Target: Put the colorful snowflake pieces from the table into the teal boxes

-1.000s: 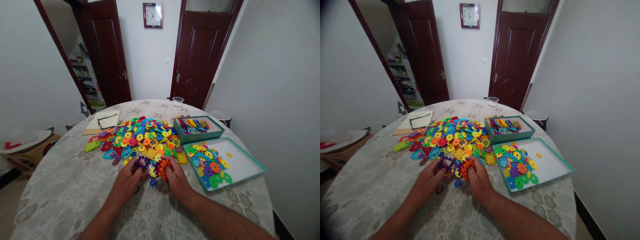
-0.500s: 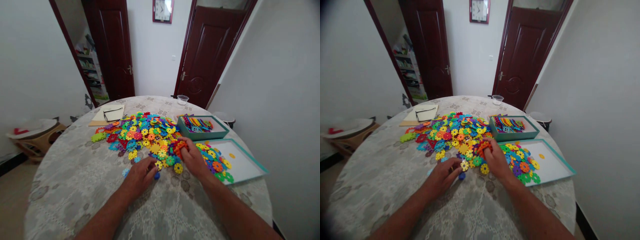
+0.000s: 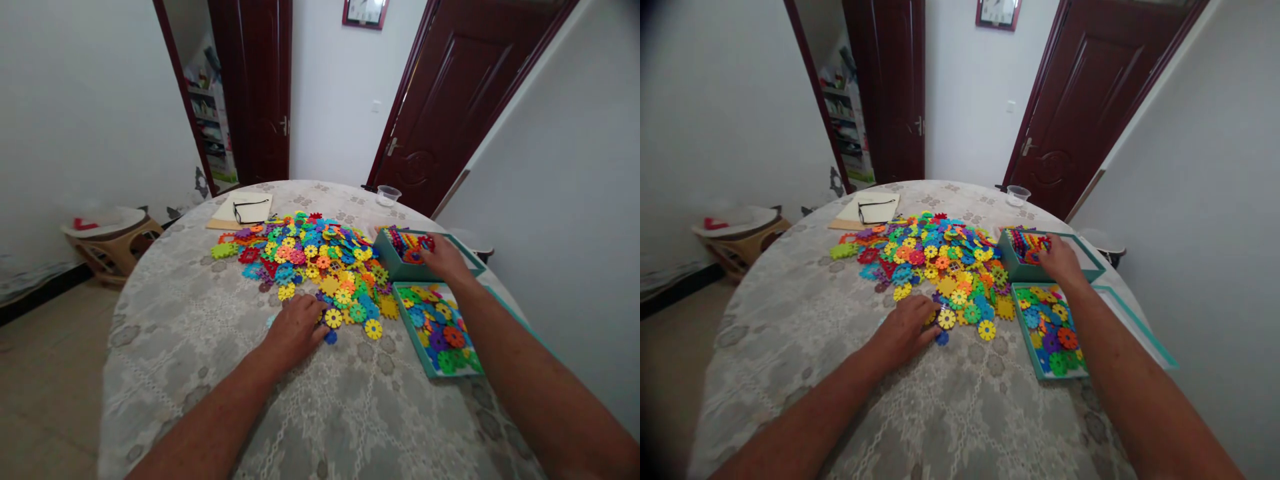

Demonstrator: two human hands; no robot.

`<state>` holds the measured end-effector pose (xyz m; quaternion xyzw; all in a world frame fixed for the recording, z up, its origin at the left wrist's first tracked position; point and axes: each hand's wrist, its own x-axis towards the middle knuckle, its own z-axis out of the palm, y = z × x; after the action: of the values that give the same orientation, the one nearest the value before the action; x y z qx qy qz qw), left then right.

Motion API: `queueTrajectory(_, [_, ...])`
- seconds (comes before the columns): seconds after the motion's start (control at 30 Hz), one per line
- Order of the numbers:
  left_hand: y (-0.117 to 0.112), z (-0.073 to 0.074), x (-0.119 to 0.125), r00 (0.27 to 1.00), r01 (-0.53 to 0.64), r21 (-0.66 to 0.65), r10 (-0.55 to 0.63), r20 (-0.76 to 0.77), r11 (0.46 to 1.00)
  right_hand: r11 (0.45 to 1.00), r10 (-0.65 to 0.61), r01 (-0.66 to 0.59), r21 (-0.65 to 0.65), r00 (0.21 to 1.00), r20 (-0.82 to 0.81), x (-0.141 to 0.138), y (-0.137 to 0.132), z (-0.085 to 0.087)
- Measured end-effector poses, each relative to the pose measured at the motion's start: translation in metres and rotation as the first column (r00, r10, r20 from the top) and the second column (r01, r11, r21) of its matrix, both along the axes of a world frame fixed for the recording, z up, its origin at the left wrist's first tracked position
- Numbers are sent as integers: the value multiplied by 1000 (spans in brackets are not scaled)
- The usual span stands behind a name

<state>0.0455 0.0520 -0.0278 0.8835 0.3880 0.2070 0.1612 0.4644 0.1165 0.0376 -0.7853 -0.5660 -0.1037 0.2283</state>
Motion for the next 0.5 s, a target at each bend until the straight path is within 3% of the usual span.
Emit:
queueTrajectory(0.13, [4,-2,-2,999,-19,0,19,-46,1000,997,51,-56,47,994,99,-15,-9,-7])
queueTrajectory(0.3, [5,-7,-4,998,-30,18,31,-50,999,994,107,-105,-25,988,115,-29,-15,-11])
queueTrajectory(0.4, [5,-6,-5,995,-88,27,89,-48,996,998,45,-39,-51,992,116,-36,-17,-5])
queueTrajectory(0.5, [4,-4,-6,992,-120,43,122,-43,992,1000,22,-23,9,989,144,-54,-26,6])
